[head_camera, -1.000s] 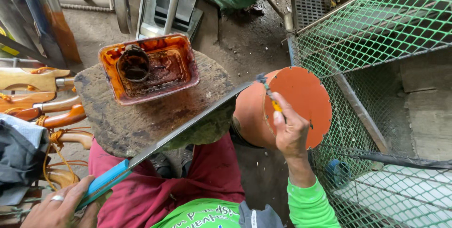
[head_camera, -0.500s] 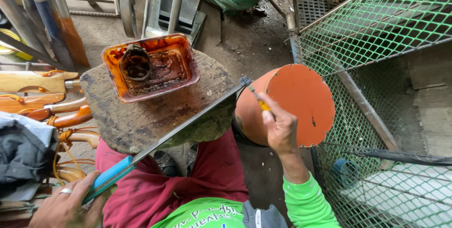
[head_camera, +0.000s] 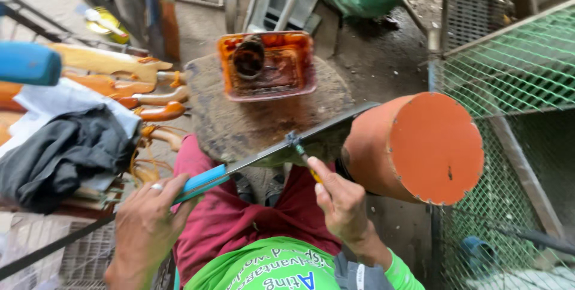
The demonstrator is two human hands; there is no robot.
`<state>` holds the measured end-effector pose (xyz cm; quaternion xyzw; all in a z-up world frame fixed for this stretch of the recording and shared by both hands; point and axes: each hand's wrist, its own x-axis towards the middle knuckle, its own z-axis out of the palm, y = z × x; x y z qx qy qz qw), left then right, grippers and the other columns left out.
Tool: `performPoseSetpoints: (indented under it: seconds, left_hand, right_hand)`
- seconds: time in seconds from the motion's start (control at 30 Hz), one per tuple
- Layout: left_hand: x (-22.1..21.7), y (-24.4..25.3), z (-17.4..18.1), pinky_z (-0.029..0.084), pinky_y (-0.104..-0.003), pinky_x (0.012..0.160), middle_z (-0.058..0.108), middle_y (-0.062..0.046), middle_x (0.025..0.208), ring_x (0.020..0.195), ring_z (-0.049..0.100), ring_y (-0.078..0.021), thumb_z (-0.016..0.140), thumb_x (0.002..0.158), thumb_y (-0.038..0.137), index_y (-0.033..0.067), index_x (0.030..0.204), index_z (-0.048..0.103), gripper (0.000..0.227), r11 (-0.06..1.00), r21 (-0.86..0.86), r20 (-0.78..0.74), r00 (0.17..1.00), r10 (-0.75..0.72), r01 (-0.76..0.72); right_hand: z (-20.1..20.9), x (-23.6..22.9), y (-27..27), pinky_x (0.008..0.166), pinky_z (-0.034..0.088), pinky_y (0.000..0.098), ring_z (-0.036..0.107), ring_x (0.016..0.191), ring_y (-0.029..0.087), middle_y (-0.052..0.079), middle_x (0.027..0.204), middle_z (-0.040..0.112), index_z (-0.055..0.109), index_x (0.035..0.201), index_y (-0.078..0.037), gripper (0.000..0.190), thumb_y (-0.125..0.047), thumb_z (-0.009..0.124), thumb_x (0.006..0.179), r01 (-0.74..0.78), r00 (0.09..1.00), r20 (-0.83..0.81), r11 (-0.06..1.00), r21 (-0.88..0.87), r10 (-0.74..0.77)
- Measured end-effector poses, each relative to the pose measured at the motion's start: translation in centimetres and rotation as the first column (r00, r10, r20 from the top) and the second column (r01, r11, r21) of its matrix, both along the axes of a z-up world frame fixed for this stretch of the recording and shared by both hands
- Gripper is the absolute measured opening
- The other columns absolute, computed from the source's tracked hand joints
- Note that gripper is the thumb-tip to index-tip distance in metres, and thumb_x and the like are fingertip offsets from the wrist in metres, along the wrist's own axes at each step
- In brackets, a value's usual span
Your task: The person sits on the floor and uses a small brush to apply a dark reddish-brown substance from a plastic container onto the blade of a long-handled tool. The person repeatedly dips the brush into the container and spreads the substance along the blade surface.
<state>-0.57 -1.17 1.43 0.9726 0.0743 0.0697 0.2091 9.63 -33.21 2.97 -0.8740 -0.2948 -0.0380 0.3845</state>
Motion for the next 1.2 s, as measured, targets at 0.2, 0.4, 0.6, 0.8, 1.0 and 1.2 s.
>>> performPoseSetpoints:
  seconds: [0.2,0.4,0.6,0.8,1.0,1.2]
  left_hand:
    - [0.3,-0.3,0.9,0.054,-0.047,0.073,0.072,-0.013,0.094,0.085,0.068,-0.033,0.08,0.078,0.029,0.0082,0.111,0.067,0.041,0.999,-0.004,0.094,0.995,-0.035,0.035]
    - [0.2,-0.5,1.2,0.053,-0.046,0.068,0.069,-0.01,0.082,0.077,0.066,-0.0311,0.08,0.075,0.03,0.007,0.111,0.067,0.045,0.998,-0.014,0.055,0.997,-0.053,0.053]
    - [0.2,-0.2,2.6,0.052,-0.044,0.056,0.063,-0.006,0.065,0.064,0.065,-0.0267,0.079,0.082,0.036,0.0123,0.101,0.068,0.032,0.99,0.011,0.02,0.99,-0.138,0.137]
    - [0.9,-0.9,6.0,0.051,-0.042,0.055,0.06,-0.007,0.069,0.065,0.064,-0.0266,0.077,0.085,0.03,0.007,0.096,0.063,0.029,0.965,0.085,0.235,0.936,-0.261,0.248]
    - [-0.9,-0.8,12.1,0.051,-0.041,0.056,0.059,-0.006,0.069,0.065,0.062,-0.0254,0.076,0.077,0.02,0.004,0.092,0.064,0.025,0.937,0.221,0.256,0.911,-0.324,0.272]
    - [-14.1,1.4,20.8,0.055,-0.038,0.065,0.07,-0.012,0.091,0.078,0.068,-0.0258,0.074,0.071,0.018,-0.0025,0.106,0.069,0.041,0.881,0.46,0.187,0.958,-0.219,0.112]
  right_hand:
    - [0.4,-1.7,3.7,0.058,0.048,0.0389,0.059,0.06,0.024,0.01,0.07,0.058,0.061,0.14,-0.002,0.051,0.001,0.064,0.089,-0.204,0.979,-0.012,0.979,0.012,0.204]
    - [0.6,-2.5,5.1,0.058,0.049,0.0368,0.059,0.059,0.022,0.009,0.07,0.058,0.06,0.14,0.0,0.054,0.005,0.063,0.087,-0.316,0.945,-0.064,0.946,0.071,0.321]
    - [0.8,-2.9,2.7,0.058,0.049,0.0341,0.061,0.06,0.021,0.009,0.072,0.059,0.062,0.137,-0.002,0.05,0.005,0.062,0.087,-0.343,0.918,-0.179,0.935,0.096,0.355]
    - [0.1,-3.6,-0.4,0.059,0.052,0.0311,0.064,0.061,0.021,0.011,0.082,0.067,0.063,0.136,-0.003,0.047,0.002,0.06,0.09,-0.283,0.925,-0.242,0.956,0.081,0.294]
    - [-0.2,-4.7,-0.7,0.068,0.056,0.0292,0.073,0.076,0.024,0.018,0.101,0.072,0.057,0.14,0.0,0.049,0.001,0.058,0.091,-0.353,0.913,-0.171,0.927,0.128,0.371]
    - [1.8,-4.7,-1.3,0.063,0.055,0.0296,0.073,0.067,0.023,0.013,0.088,0.071,0.064,0.129,-0.003,0.041,-0.003,0.063,0.088,-0.48,0.833,-0.33,0.877,-0.029,0.445]
